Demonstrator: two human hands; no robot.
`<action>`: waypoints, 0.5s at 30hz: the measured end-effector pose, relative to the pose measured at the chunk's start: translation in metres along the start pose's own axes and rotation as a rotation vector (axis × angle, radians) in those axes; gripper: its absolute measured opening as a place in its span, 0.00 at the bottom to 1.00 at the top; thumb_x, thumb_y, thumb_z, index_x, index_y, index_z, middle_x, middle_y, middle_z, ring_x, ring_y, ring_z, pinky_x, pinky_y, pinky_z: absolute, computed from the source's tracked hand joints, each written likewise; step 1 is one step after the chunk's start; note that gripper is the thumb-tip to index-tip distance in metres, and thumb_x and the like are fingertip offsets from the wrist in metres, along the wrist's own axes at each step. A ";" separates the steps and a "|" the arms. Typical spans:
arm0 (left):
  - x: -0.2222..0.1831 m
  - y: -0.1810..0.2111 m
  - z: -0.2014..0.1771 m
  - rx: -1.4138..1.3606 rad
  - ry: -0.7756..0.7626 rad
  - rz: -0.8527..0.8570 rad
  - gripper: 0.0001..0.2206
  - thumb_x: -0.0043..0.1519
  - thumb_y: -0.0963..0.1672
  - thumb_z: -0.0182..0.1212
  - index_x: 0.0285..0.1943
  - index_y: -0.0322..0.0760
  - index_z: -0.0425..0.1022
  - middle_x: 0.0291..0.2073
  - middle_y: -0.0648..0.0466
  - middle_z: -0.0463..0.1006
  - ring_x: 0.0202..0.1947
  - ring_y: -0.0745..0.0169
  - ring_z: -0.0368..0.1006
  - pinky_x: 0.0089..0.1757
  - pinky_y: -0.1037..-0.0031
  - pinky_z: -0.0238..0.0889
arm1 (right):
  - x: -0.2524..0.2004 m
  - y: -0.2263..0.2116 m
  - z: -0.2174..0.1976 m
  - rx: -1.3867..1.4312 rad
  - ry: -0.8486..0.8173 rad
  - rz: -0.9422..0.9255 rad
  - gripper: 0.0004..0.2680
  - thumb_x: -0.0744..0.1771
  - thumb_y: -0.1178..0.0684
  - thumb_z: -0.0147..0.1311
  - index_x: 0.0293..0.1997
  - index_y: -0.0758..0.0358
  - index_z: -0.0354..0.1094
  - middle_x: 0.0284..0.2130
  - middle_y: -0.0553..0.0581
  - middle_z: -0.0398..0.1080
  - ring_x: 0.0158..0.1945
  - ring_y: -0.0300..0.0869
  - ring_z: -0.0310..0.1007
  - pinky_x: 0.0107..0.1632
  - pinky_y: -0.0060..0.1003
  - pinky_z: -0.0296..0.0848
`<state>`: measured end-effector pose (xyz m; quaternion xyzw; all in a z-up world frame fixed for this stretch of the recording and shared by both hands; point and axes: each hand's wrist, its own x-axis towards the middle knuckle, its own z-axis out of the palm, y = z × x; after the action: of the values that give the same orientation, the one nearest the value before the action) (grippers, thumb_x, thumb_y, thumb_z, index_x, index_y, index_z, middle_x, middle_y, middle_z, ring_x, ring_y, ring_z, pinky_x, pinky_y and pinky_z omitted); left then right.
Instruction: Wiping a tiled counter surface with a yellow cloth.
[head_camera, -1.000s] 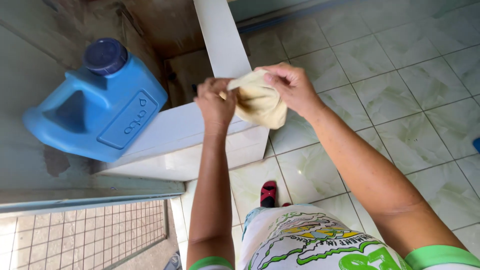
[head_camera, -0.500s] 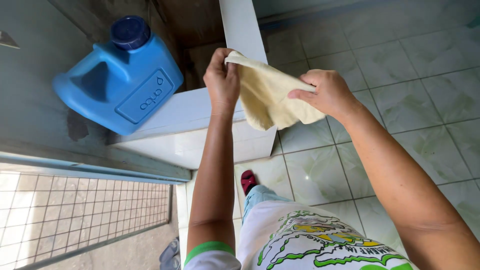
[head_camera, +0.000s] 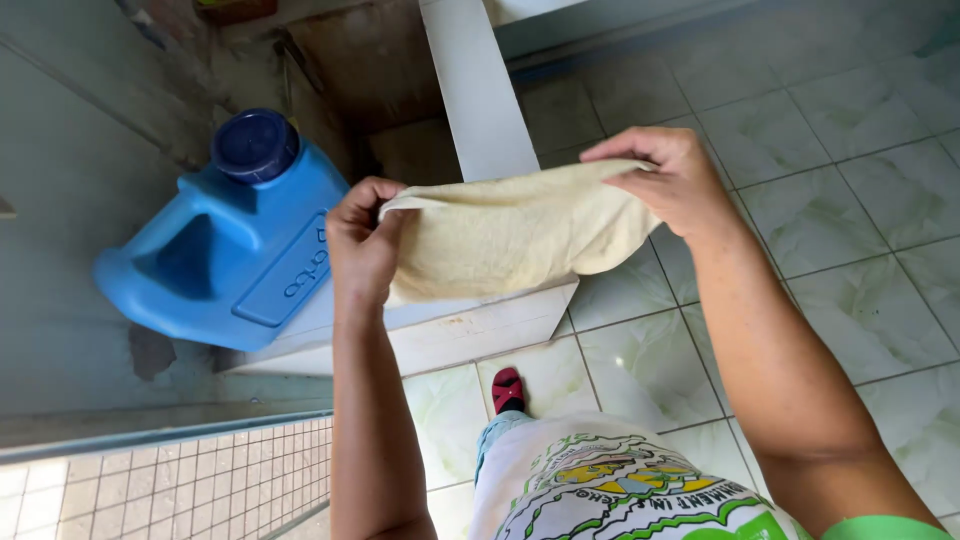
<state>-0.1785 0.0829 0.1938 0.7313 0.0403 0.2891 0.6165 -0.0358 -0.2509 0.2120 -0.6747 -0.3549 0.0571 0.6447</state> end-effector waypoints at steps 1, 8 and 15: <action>0.002 -0.015 0.002 0.001 -0.010 -0.009 0.04 0.65 0.35 0.62 0.44 0.33 0.79 0.38 0.59 0.79 0.38 0.76 0.70 0.41 0.82 0.65 | 0.007 0.020 0.014 0.003 0.008 0.010 0.09 0.65 0.67 0.59 0.49 0.67 0.76 0.43 0.53 0.78 0.46 0.32 0.76 0.49 0.26 0.74; -0.061 -0.140 0.056 1.207 -0.225 0.139 0.44 0.51 0.55 0.68 0.78 0.50 0.52 0.75 0.34 0.45 0.73 0.30 0.44 0.60 0.27 0.41 | -0.030 0.153 0.128 -0.936 0.036 0.011 0.29 0.66 0.41 0.58 0.76 0.50 0.49 0.71 0.72 0.43 0.73 0.64 0.43 0.67 0.66 0.48; -0.055 -0.126 0.086 1.216 -0.789 -0.288 0.33 0.67 0.52 0.41 0.81 0.46 0.38 0.79 0.45 0.31 0.77 0.34 0.21 0.64 0.34 0.14 | -0.040 0.192 0.161 -1.183 -0.226 0.054 0.24 0.68 0.41 0.40 0.74 0.53 0.47 0.74 0.63 0.36 0.76 0.61 0.28 0.70 0.62 0.26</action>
<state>-0.1456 0.0141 0.0508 0.9808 0.0644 -0.1527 0.1029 -0.0738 -0.1233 -0.0042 -0.9174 -0.3754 -0.0623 0.1163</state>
